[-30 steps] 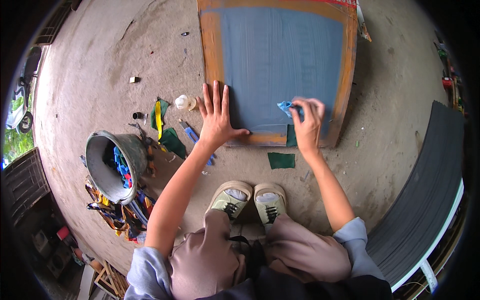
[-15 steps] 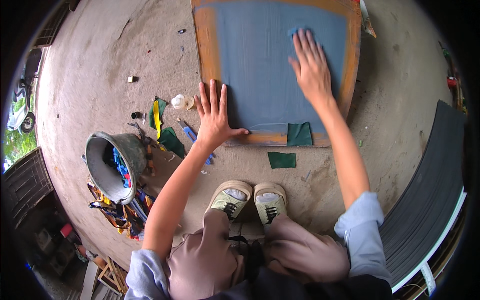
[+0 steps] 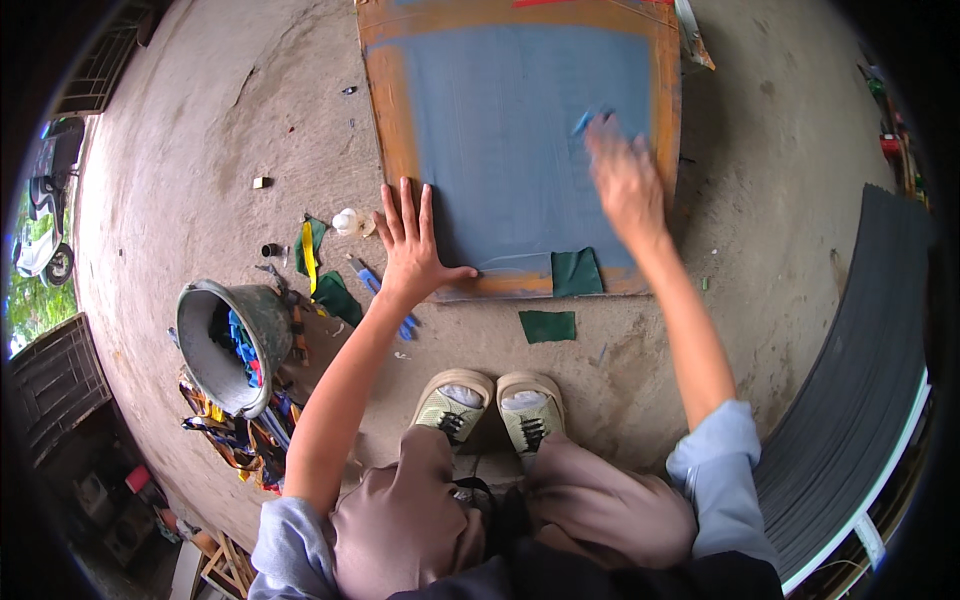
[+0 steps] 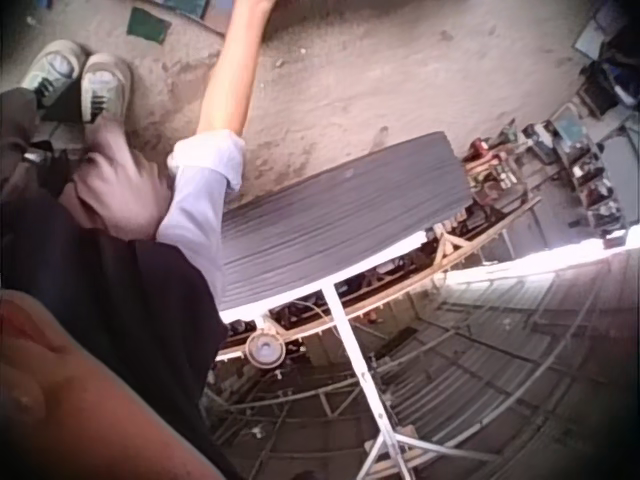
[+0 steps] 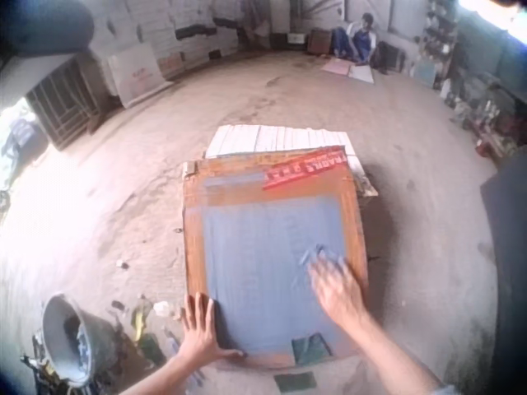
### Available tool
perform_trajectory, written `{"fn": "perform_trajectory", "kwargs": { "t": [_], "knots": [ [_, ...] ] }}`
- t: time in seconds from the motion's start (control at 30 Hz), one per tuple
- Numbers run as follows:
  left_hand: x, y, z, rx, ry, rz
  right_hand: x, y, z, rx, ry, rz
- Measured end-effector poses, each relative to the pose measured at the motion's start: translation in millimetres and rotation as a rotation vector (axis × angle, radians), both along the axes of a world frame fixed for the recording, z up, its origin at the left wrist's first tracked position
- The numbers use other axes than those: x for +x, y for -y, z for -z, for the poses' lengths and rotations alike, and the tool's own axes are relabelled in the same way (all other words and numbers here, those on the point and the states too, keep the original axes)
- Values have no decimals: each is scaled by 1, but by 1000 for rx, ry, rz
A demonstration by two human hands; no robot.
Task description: The person sits on the floor and repeatedly wipes a flat gray surface inside a wooden frame using a green cloth and a small bottle. The person flips the frame over once, then continues wiping the same surface with the cloth and occasionally applying liquid from the bottle.
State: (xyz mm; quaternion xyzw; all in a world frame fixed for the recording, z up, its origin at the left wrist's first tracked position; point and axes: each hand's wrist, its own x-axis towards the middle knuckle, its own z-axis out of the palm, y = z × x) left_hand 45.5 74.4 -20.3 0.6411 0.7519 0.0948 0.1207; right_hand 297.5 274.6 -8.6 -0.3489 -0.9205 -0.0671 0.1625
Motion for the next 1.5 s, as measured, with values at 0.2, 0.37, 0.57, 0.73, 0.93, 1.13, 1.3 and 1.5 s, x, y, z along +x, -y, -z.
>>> {"fn": "perform_trajectory", "kwargs": {
  "t": [0.2, 0.37, 0.57, 0.73, 0.93, 1.13, 1.3, 1.5],
  "knots": [
    [-2, 3, 6, 11, -17, -13, -12, -7, 10, -164, -360, 93],
    [-2, 4, 8, 75, -10, 18, 72, 146, 44, -547, -151, 7],
    [-2, 1, 7, 75, -1, 17, 78, 80, 30, -277, -82, 204],
    [2, -3, 3, 39, -18, 3, 22, 148, 50, -467, -182, 50],
    [-2, 1, 6, 77, 2, 16, 67, 101, 48, -269, 29, -46],
    [0, -1, 5, 46, 2, 11, 9, 129, 45, -386, -274, 70],
    [-9, 7, 3, 95, 54, 25, -47, 173, 30, -643, -193, -368],
    [-2, 21, -11, 103, 110, 10, -24, 140, -4, -663, -441, -115]
  ]
}}
